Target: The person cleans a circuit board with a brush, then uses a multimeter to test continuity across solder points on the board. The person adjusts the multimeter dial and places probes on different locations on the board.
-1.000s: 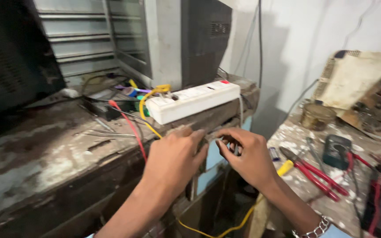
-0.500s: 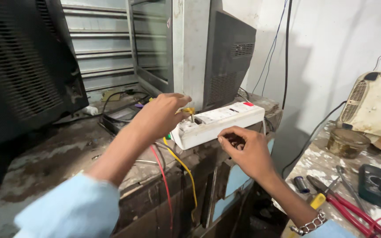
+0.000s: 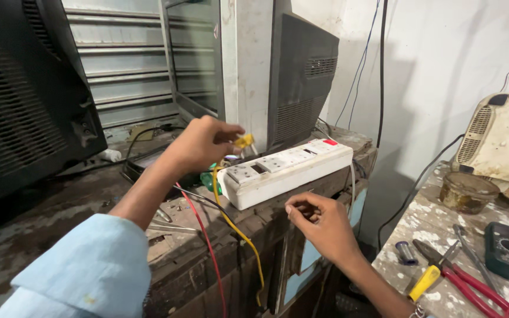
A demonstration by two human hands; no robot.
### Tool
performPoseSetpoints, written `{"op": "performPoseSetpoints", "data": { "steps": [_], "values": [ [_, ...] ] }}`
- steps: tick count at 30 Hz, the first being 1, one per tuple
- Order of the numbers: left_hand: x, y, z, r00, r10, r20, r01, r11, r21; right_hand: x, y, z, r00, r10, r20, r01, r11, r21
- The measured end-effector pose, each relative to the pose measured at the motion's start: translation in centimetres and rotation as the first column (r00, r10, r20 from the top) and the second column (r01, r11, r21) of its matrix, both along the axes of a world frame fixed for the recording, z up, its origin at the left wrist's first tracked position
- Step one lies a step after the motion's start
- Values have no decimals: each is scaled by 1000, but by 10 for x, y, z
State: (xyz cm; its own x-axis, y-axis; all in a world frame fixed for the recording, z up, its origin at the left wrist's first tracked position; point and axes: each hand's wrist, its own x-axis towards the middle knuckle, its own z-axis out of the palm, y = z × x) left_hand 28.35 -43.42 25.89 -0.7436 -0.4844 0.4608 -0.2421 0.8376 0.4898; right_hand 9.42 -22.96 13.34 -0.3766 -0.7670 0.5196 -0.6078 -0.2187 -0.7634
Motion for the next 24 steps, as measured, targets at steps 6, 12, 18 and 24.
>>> {"op": "performPoseSetpoints", "data": {
  "steps": [6,12,18,24],
  "values": [
    [16,23,12,943,-214,-254,302,871,388,1,-6,-1,775,246,582,-234,967,-97],
    [21,34,16,883,-231,-409,441,708,552,18,-11,-8,860,227,457,-246,969,-18],
    [19,41,15,786,-276,-553,588,608,533,44,-5,-17,986,167,-19,-165,985,59],
    [24,49,17,823,-159,-545,482,704,522,76,-8,-22,967,33,-253,-72,987,-147]
  ]
}}
